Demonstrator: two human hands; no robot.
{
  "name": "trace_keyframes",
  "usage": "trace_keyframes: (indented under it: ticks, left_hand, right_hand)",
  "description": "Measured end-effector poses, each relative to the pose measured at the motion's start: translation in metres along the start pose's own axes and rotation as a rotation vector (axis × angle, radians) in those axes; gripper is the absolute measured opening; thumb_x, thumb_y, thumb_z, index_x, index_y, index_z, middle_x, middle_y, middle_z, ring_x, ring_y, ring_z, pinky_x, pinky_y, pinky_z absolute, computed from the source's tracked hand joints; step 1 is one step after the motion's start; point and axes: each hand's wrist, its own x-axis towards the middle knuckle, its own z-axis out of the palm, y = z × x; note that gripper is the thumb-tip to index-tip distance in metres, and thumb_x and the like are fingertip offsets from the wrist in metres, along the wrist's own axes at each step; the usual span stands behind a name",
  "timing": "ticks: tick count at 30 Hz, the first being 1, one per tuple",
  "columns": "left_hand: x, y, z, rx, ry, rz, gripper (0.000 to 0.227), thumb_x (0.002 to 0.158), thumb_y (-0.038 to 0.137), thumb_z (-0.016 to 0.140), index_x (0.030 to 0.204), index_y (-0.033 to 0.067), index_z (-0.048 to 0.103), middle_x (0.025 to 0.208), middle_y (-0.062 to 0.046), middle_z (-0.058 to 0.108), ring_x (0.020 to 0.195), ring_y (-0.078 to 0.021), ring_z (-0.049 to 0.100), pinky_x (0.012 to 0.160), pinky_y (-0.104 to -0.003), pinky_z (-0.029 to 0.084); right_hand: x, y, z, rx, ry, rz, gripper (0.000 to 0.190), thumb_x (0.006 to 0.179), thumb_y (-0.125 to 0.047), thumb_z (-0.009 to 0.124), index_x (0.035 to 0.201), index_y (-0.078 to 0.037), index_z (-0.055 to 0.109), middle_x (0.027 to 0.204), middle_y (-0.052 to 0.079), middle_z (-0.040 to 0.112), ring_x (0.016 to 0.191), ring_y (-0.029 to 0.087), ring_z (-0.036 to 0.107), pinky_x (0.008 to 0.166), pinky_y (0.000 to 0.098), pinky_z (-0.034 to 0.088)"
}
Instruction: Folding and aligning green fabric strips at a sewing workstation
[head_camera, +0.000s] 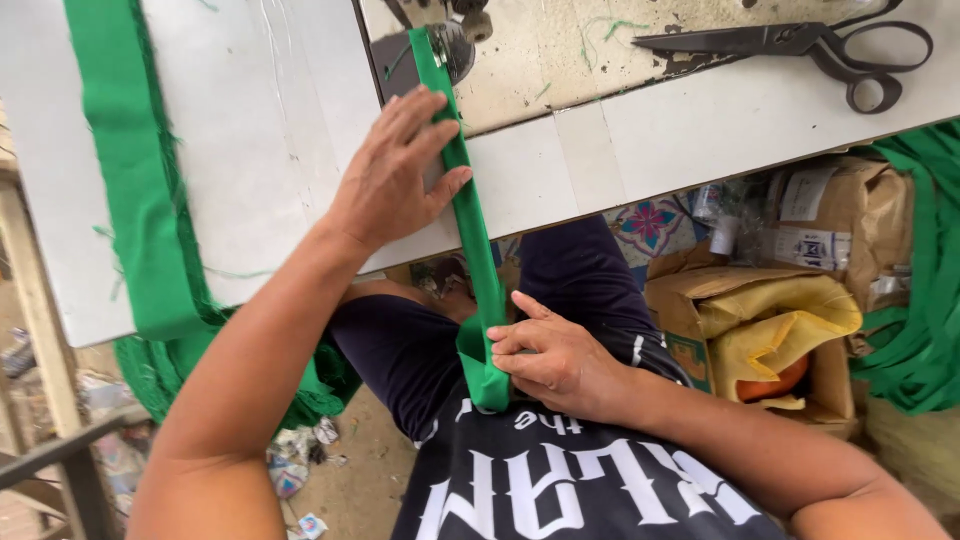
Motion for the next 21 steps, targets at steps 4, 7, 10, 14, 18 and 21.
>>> trace_keyframes:
  ticks: [4,7,10,14,18,21]
  left_hand:
    - [0.000,-0.005,-0.002,0.000,-0.034,-0.008,0.040,0.103,0.032,0.073,0.127,0.0025,0.061,0.146,-0.029,0.052,0.142,-0.0471,0.043,0.119,-0.066,0.031]
    - [-0.005,-0.009,-0.002,0.104,-0.005,0.022,0.039,0.106,0.039,0.074,0.125,0.0077,0.062,0.143,-0.019,0.053,0.144,-0.0455,0.042,0.118,-0.067,0.023]
    - [-0.007,-0.012,0.000,0.153,0.011,0.014,0.039,0.105,0.043,0.075,0.126,0.0112,0.064,0.144,-0.017,0.056,0.142,-0.0444,0.043,0.114,-0.070,0.020]
    - [-0.001,-0.021,-0.001,0.164,0.039,0.030,0.037,0.106,0.043,0.076,0.124,0.0126,0.066,0.144,-0.015,0.057,0.138,-0.0473,0.044,0.112,-0.074,0.019]
    - [0.008,-0.037,0.001,0.179,0.032,-0.004,0.034,0.106,0.045,0.072,0.124,0.0162,0.066,0.146,-0.014,0.059,0.139,-0.0428,0.041,0.112,-0.066,0.017]
    - [0.015,-0.044,0.002,0.299,0.073,-0.019,0.037,0.103,0.052,0.078,0.121,0.0208,0.067,0.144,-0.004,0.060,0.127,-0.0351,0.047,0.094,-0.055,0.032]
  right_hand:
    - [0.002,-0.012,0.001,-0.003,-0.002,-0.009,0.017,0.098,-0.004,0.067,0.113,0.003,0.068,0.107,0.015,0.070,0.118,0.040,0.071,0.116,0.0694,0.040]
    - [0.002,-0.015,0.002,-0.035,0.003,0.010,0.020,0.096,-0.003,0.072,0.116,0.000,0.068,0.112,0.013,0.070,0.121,0.038,0.070,0.116,0.0649,0.045]
    - [0.007,-0.015,0.002,-0.018,0.015,0.025,0.016,0.097,-0.004,0.071,0.112,0.001,0.069,0.109,0.014,0.070,0.118,0.039,0.071,0.115,0.0633,0.047]
    - [0.010,0.000,0.005,0.002,0.014,0.051,0.018,0.096,-0.002,0.071,0.114,0.002,0.070,0.111,0.015,0.071,0.120,0.039,0.070,0.115,0.0652,0.045]
    - [0.025,0.014,0.000,-0.070,0.015,0.026,0.014,0.096,-0.002,0.071,0.109,0.004,0.071,0.108,0.014,0.071,0.117,0.036,0.072,0.116,0.0604,0.045]
    - [0.031,0.020,-0.001,-0.109,0.038,0.014,0.012,0.094,0.003,0.073,0.106,0.002,0.071,0.105,0.013,0.072,0.115,0.037,0.073,0.115,0.0611,0.046]
